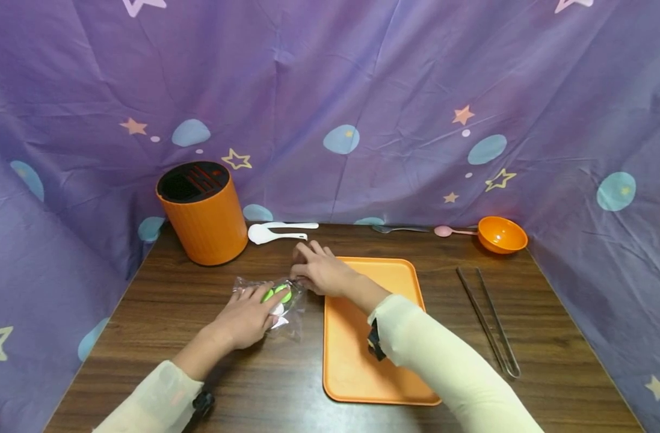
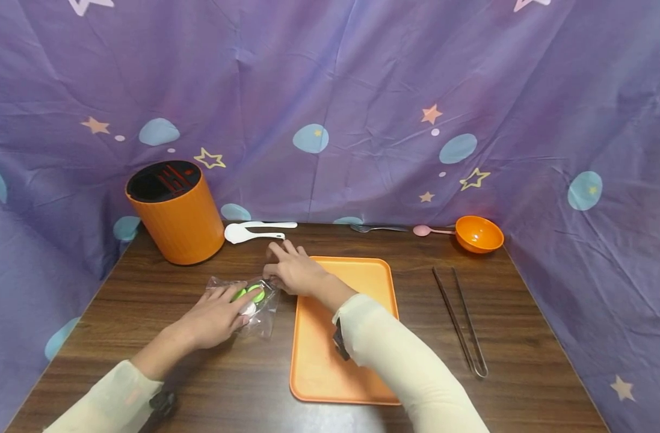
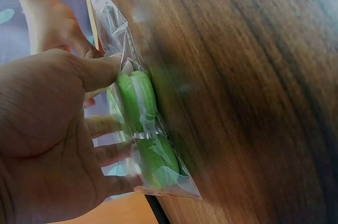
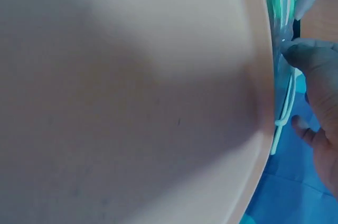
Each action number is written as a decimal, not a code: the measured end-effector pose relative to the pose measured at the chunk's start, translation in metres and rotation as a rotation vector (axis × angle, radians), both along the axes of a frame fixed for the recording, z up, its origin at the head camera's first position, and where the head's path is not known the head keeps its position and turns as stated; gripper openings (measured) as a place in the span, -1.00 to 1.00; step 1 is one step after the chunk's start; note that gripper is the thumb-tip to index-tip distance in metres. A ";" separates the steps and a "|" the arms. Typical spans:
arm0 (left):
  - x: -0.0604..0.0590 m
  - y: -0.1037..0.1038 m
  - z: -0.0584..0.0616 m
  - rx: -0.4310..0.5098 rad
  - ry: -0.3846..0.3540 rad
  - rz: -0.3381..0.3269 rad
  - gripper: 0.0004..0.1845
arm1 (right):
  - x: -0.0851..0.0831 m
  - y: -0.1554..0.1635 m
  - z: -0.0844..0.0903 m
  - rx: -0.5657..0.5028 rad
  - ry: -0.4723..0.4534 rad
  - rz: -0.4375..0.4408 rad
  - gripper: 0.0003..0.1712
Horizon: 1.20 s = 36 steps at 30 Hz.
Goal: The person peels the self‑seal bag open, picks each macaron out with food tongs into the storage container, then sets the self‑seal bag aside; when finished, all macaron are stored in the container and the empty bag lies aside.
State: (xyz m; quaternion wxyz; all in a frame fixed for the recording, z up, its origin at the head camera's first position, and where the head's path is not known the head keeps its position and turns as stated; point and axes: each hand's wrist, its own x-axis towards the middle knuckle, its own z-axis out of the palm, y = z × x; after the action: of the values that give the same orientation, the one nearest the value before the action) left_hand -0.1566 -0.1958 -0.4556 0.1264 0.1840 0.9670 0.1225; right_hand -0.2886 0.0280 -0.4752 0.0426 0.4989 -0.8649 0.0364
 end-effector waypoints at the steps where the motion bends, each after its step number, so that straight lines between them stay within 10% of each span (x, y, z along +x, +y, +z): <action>1: 0.000 0.000 0.001 0.000 -0.001 0.001 -0.33 | 0.000 0.000 0.000 -0.016 -0.020 0.004 -0.84; 21: 0.001 0.001 0.001 -0.016 -0.015 0.015 -0.33 | -0.001 0.002 -0.003 0.027 -0.083 -0.040 -0.66; 36: 0.001 0.000 0.001 -0.011 -0.013 0.004 -0.34 | 0.000 -0.001 0.007 0.093 -0.092 -0.044 -0.89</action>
State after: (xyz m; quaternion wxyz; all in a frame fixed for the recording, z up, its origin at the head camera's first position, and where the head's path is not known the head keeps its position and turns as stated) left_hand -0.1552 -0.1956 -0.4545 0.1333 0.1805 0.9673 0.1186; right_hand -0.2882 0.0267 -0.4686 -0.0196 0.4788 -0.8775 0.0180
